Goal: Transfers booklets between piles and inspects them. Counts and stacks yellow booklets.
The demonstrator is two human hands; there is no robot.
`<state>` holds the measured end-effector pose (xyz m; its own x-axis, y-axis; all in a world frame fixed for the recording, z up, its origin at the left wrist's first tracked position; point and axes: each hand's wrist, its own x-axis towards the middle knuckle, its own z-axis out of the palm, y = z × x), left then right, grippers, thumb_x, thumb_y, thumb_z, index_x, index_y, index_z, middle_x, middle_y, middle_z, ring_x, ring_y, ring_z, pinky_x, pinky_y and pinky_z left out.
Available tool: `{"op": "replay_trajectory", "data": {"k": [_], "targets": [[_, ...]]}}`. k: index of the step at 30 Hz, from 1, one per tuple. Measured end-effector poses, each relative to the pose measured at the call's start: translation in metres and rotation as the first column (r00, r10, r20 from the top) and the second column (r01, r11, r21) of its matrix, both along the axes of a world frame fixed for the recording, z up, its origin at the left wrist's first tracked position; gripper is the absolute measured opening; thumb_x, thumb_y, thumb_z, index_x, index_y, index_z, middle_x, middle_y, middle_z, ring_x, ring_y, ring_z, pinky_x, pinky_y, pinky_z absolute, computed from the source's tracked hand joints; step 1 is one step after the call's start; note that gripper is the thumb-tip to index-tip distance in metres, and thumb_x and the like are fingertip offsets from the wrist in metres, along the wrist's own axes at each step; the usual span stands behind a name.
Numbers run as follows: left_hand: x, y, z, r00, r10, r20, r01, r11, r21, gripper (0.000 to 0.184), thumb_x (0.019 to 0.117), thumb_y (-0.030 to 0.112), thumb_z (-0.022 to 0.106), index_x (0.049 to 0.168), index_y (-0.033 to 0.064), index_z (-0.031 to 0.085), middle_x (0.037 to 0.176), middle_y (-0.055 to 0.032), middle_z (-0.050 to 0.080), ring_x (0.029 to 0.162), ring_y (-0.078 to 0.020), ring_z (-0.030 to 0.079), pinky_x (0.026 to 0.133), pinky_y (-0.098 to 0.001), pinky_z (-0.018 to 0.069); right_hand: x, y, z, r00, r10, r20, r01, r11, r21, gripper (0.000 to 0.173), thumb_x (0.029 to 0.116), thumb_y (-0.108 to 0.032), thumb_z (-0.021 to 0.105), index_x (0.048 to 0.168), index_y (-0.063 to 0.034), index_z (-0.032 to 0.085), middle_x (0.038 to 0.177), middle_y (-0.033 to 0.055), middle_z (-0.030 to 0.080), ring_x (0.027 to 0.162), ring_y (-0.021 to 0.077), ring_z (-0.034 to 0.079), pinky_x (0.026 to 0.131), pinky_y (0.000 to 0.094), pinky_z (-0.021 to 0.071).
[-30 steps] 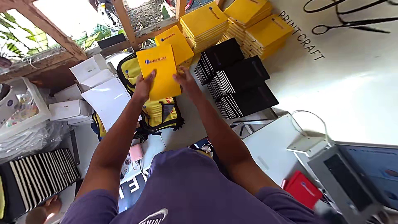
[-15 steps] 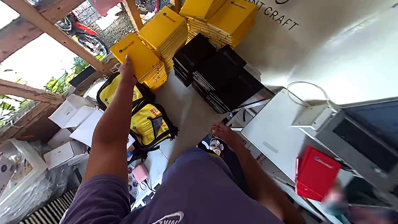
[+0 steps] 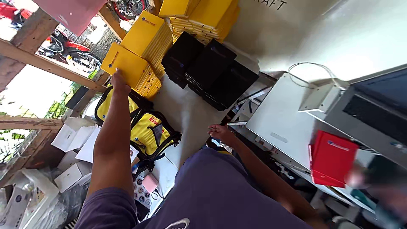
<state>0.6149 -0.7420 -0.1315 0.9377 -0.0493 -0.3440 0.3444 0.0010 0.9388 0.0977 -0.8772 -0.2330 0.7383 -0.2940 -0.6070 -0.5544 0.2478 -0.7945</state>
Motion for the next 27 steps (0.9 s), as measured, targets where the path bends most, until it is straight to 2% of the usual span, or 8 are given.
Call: {"op": "replay_trajectory", "data": {"k": [4,6,10,14,18,21,24,27], "targets": [[-0.003,0.012,0.006,0.995,-0.094,-0.026,0.093,0.995,-0.031,0.059,0.1042,0.052,0.052,0.149,0.0132,0.045,0.141,-0.0133,0.059,0.126,-0.0284,0.061,0.099,-0.0539,0.0555,-0.016,-0.003,-0.012,0.998,-0.033,-0.058,0.034,0.999,0.01,0.048,0.1012,-0.026,0.064,0.142,-0.0029,0.053,0.12,0.0154,0.07,0.102,0.0202,0.07,0.091,0.0379,0.0568],[-0.01,0.018,0.004,0.996,-0.066,-0.061,0.065,0.998,-0.021,0.068,0.0995,0.06,0.053,0.152,0.0182,0.042,0.147,-0.0132,0.054,0.131,-0.031,0.058,0.1,-0.0579,0.0531,-0.027,-0.006,-0.017,0.989,-0.071,-0.128,0.074,0.997,0.018,0.047,0.1031,-0.029,0.062,0.142,-0.0036,0.052,0.119,0.0162,0.069,0.102,0.0217,0.068,0.09,0.0394,0.056],[-0.06,0.031,0.002,0.997,0.007,-0.082,0.0,0.996,0.086,0.081,0.0947,0.064,0.057,0.159,0.0203,0.032,0.164,-0.0149,0.032,0.145,-0.0354,0.04,0.106,-0.0641,0.0435,-0.044,-0.019,-0.021,0.957,-0.163,-0.241,0.16,0.987,-0.032,0.046,0.1054,-0.03,0.058,0.142,-0.0032,0.053,0.125,0.017,0.067,0.103,0.0241,0.068,0.091,0.0415,0.0557],[-0.127,0.059,-0.043,0.995,-0.086,0.042,0.08,0.989,0.124,0.07,0.1015,0.05,0.056,0.158,0.0154,0.033,0.155,-0.0174,0.043,0.132,-0.0344,0.052,0.1,-0.0561,0.0499,-0.059,-0.037,-0.018,0.926,-0.285,-0.249,0.269,0.958,-0.097,0.043,0.1063,-0.028,0.056,0.141,-0.0041,0.054,0.128,0.0152,0.067,0.104,0.0234,0.068,0.09,0.0412,0.0558],[-0.222,0.078,-0.061,0.964,-0.267,0.008,0.264,0.959,0.105,0.057,0.1074,0.028,0.048,0.157,0.0068,0.03,0.146,-0.0221,0.05,0.123,-0.0322,0.059,0.096,-0.0502,0.0536,-0.073,-0.044,-0.009,0.878,-0.429,-0.212,0.404,0.902,-0.152,0.041,0.1072,-0.028,0.052,0.14,-0.0035,0.055,0.129,0.0154,0.066,0.106,0.0243,0.067,0.089,0.0416,0.0548],[-0.279,0.098,-0.081,0.914,-0.401,-0.053,0.403,0.914,0.038,0.045,0.1086,0.022,0.046,0.148,0.0003,0.044,0.134,-0.0209,0.061,0.112,-0.0276,0.066,0.093,-0.0442,0.056,-0.079,-0.04,0.0,0.841,-0.492,-0.224,0.464,0.869,-0.169,0.04,0.1083,-0.028,0.051,0.14,-0.0034,0.055,0.128,0.015,0.067,0.106,0.0231,0.067,0.091,0.0391,0.0542],[-0.331,0.123,-0.104,0.81,-0.575,-0.114,0.576,0.817,-0.029,0.034,0.108,0.015,0.046,0.134,-0.0045,0.056,0.119,-0.0183,0.07,0.098,-0.0242,0.071,0.084,-0.0395,0.0593,-0.086,-0.03,-0.002,0.844,-0.489,-0.223,0.454,0.87,-0.192,0.04,0.1089,-0.03,0.05,0.139,-0.0041,0.056,0.124,0.0142,0.069,0.101,0.0213,0.069,0.087,0.0373,0.0548],[-0.374,0.15,-0.122,0.637,-0.745,-0.197,0.748,0.659,-0.078,0.035,0.1067,0.014,0.046,0.134,-0.0046,0.057,0.12,-0.0169,0.071,0.101,-0.0253,0.071,0.086,-0.0411,0.0598,-0.088,-0.016,-0.004,0.851,-0.48,-0.215,0.445,0.875,-0.19,0.041,0.1091,-0.031,0.05,0.141,-0.0058,0.054,0.126,0.0131,0.068,0.101,0.0211,0.069,0.087,0.0377,0.0553]]}}
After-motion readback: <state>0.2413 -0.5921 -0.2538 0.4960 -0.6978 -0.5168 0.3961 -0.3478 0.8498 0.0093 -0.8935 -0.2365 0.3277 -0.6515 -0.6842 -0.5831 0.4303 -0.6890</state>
